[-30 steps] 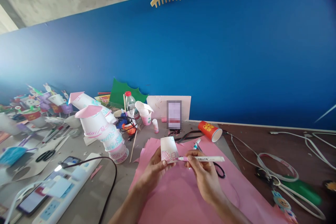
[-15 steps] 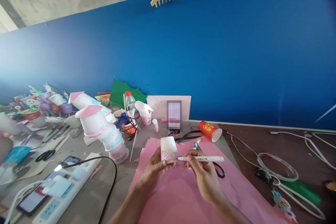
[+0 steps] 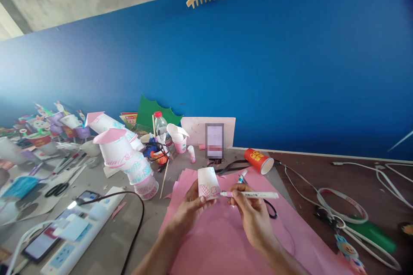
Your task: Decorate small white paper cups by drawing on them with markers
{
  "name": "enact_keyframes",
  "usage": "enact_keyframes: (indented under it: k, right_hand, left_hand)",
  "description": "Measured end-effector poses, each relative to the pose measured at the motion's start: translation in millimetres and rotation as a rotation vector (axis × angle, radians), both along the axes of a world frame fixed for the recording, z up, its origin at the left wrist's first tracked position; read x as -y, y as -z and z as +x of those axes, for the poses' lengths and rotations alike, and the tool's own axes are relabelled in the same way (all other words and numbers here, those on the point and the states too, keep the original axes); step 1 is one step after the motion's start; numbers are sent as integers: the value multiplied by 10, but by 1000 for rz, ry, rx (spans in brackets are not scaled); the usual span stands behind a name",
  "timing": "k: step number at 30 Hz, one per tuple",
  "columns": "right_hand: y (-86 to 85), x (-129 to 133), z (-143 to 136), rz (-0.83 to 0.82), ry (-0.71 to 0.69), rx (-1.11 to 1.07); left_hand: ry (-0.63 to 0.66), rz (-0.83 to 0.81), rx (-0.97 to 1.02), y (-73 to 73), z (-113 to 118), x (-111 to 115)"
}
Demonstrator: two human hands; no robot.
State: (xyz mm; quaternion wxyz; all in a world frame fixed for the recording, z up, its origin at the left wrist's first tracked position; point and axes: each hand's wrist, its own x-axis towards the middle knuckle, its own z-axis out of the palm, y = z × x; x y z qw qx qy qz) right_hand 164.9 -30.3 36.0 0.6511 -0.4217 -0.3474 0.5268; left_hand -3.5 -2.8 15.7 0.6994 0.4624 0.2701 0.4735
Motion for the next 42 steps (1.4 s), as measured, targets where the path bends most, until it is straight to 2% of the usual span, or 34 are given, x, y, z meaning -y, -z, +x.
enact_keyframes:
  k: [31, 42]
  right_hand:
    - [64, -25, -2, -39, 1, 23]
    - [4, -20, -10, -10, 41, 26]
  left_hand:
    - [18, -4, 38, 38, 9, -31]
    - [33, 8, 33, 58, -9, -24]
